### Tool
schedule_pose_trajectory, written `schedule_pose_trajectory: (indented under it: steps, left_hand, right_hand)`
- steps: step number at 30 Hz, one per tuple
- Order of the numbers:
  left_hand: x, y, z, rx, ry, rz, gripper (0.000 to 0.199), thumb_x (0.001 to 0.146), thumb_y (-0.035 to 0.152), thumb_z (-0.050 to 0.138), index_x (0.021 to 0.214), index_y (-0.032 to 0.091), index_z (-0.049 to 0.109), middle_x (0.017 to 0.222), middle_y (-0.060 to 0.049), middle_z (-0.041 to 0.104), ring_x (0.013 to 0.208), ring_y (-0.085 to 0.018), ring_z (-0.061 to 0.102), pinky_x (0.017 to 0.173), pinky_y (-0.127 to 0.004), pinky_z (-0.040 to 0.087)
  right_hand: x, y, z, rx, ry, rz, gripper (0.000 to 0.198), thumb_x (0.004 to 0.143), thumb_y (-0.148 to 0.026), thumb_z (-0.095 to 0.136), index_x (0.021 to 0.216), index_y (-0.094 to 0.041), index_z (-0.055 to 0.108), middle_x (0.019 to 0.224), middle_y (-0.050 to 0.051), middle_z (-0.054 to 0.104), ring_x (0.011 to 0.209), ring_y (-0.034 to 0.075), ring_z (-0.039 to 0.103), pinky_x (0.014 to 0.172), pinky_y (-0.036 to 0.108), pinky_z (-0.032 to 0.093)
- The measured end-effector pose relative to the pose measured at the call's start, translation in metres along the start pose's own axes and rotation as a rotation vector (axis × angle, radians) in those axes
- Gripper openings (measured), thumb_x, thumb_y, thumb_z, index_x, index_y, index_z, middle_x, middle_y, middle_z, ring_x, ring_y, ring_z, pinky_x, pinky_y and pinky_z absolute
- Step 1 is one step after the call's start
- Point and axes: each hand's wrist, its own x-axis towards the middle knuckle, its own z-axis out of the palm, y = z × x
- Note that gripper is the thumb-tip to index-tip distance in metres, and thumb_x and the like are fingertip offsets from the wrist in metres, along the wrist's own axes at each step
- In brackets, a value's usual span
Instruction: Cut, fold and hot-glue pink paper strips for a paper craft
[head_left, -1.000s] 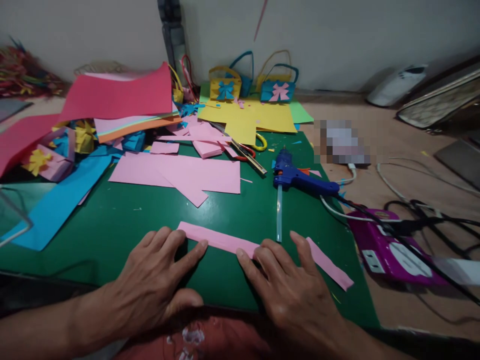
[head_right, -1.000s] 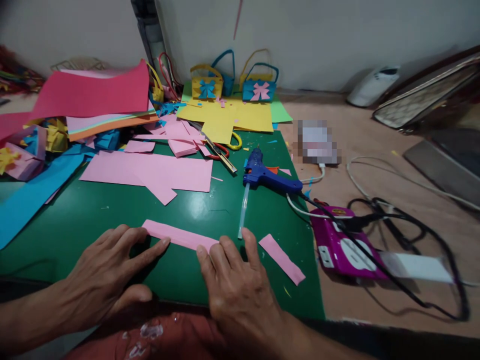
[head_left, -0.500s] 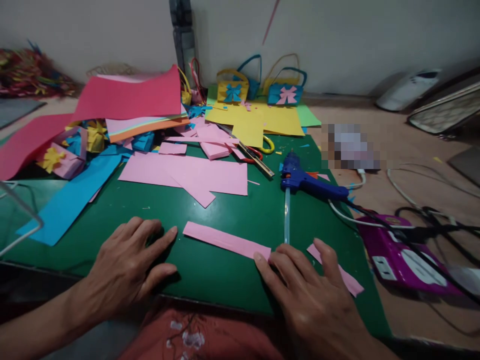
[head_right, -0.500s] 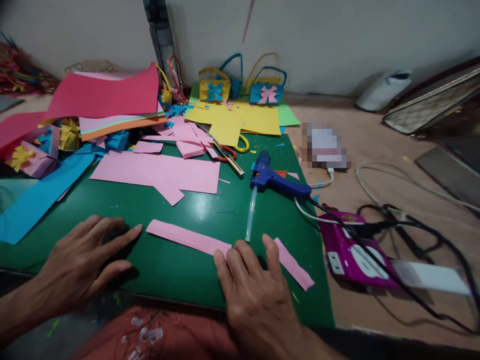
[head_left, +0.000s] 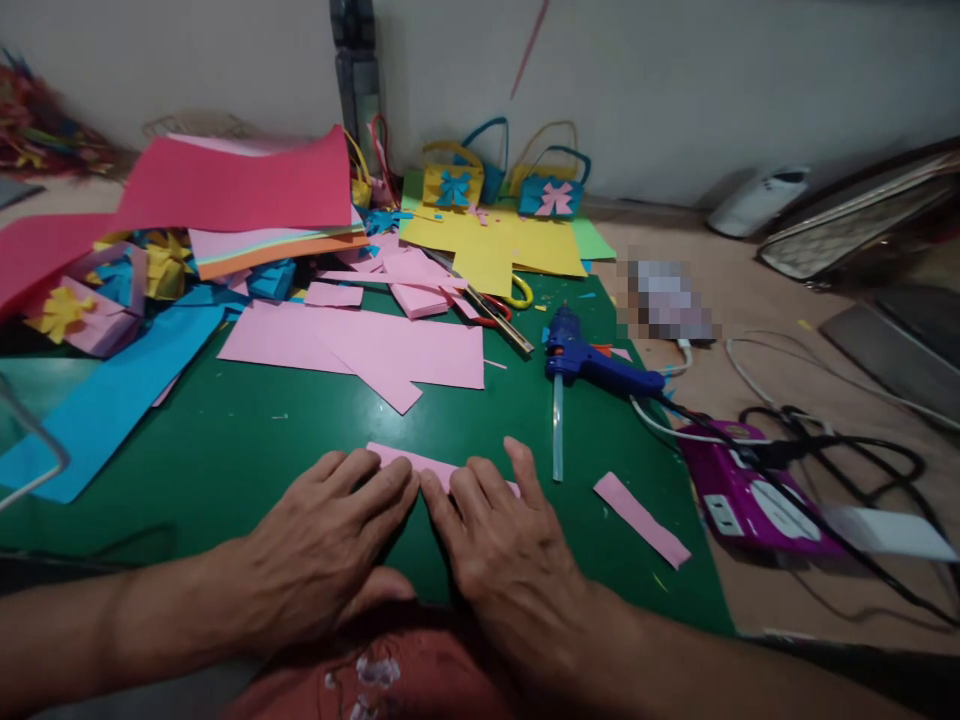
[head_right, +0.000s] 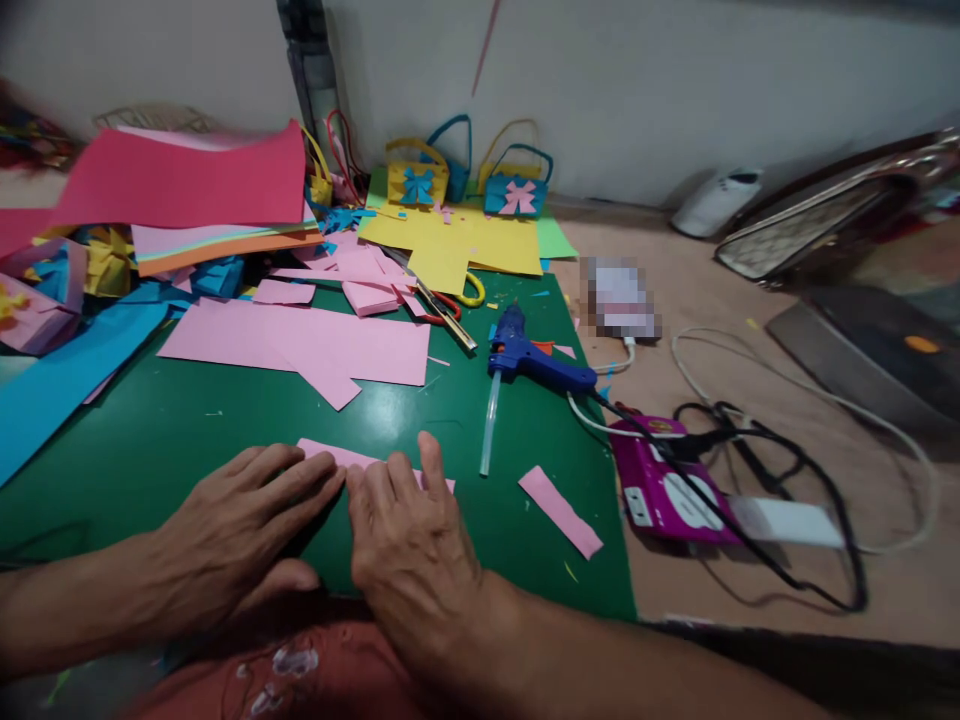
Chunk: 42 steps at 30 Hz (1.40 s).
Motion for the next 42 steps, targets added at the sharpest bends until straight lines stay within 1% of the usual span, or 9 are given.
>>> schedule_pose_trajectory:
  steps: [5,11,16,21,24,28,32,37,42]
  left_hand:
    - [-0.005,-0.001,-0.002,-0.004,0.021,-0.032,0.064,0.094,0.055,0.019,0.116,0.008,0.056,0.117,-0.013,0.056,0.096,-0.029,0.046,0.079,-0.042,0.036]
    - [-0.015,-0.006,0.002,0.044,0.072,-0.018,0.052,0.094,0.048,0.031,0.113,0.007,0.058,0.117,-0.016,0.056,0.098,-0.030,0.046,0.081,-0.042,0.034]
    - [-0.023,-0.014,0.003,0.077,0.064,0.004,0.051,0.092,0.050,0.037,0.116,0.008,0.056,0.119,-0.015,0.055,0.097,-0.029,0.046,0.081,-0.041,0.034]
    - [-0.026,-0.011,0.002,0.065,0.058,-0.044,0.051,0.093,0.048,0.036,0.117,0.006,0.054,0.120,-0.016,0.054,0.099,-0.031,0.046,0.082,-0.043,0.036]
    - [-0.021,-0.008,0.001,0.104,0.051,-0.034,0.055,0.093,0.051,0.033,0.116,0.005,0.055,0.117,-0.018,0.054,0.097,-0.031,0.046,0.080,-0.044,0.037]
    - [-0.014,-0.006,0.000,0.112,0.000,-0.032,0.063,0.087,0.062,0.036,0.124,0.014,0.052,0.114,-0.016,0.054,0.090,-0.029,0.046,0.075,-0.042,0.037]
    - [-0.011,-0.007,0.000,0.083,-0.016,-0.047,0.067,0.085,0.067,0.034,0.129,0.018,0.049,0.114,-0.014,0.052,0.088,-0.028,0.045,0.074,-0.042,0.036]
    - [-0.014,-0.008,0.001,0.044,-0.011,-0.057,0.067,0.085,0.066,0.035,0.129,0.017,0.048,0.115,-0.014,0.052,0.089,-0.028,0.044,0.075,-0.042,0.036]
    - [-0.017,-0.010,0.003,0.046,0.043,-0.040,0.058,0.090,0.057,0.036,0.124,0.013,0.050,0.115,-0.014,0.053,0.091,-0.028,0.044,0.077,-0.042,0.036]
  right_hand:
    - [-0.018,0.009,-0.007,0.010,0.002,0.038,0.033,0.082,-0.014,0.043,0.108,-0.010,0.062,0.088,0.008,0.060,0.087,0.025,0.049,0.098,0.054,0.021]
    - [-0.053,0.020,-0.008,-0.023,0.041,0.125,0.035,0.086,-0.009,0.036,0.107,-0.009,0.063,0.086,0.010,0.062,0.091,0.026,0.050,0.094,0.055,0.026]
    - [-0.067,0.028,-0.012,-0.107,0.041,0.155,0.036,0.088,-0.005,0.033,0.103,-0.011,0.065,0.084,0.008,0.063,0.090,0.022,0.052,0.095,0.052,0.029]
    - [-0.067,0.030,-0.019,-0.158,0.079,0.182,0.036,0.089,-0.006,0.032,0.093,-0.011,0.067,0.084,0.010,0.064,0.095,0.024,0.052,0.094,0.052,0.029]
    - [-0.056,0.022,-0.021,-0.076,0.137,0.158,0.036,0.089,-0.007,0.031,0.101,-0.009,0.065,0.087,0.011,0.063,0.095,0.025,0.052,0.094,0.054,0.028]
    - [-0.031,0.008,-0.013,0.001,0.050,0.075,0.037,0.086,-0.011,0.041,0.120,-0.011,0.056,0.085,0.008,0.061,0.088,0.025,0.052,0.094,0.054,0.028]
    - [-0.019,0.006,-0.004,-0.012,-0.013,0.005,0.038,0.080,-0.012,0.050,0.117,-0.012,0.057,0.085,0.007,0.060,0.084,0.024,0.050,0.095,0.055,0.026]
    - [-0.041,0.020,-0.004,-0.050,0.021,0.069,0.031,0.081,-0.009,0.046,0.109,-0.010,0.060,0.088,0.008,0.062,0.090,0.025,0.050,0.096,0.055,0.026]
    - [-0.063,0.035,-0.009,-0.163,0.044,0.064,0.034,0.086,-0.004,0.033,0.100,-0.010,0.063,0.086,0.009,0.063,0.093,0.024,0.050,0.093,0.051,0.030]
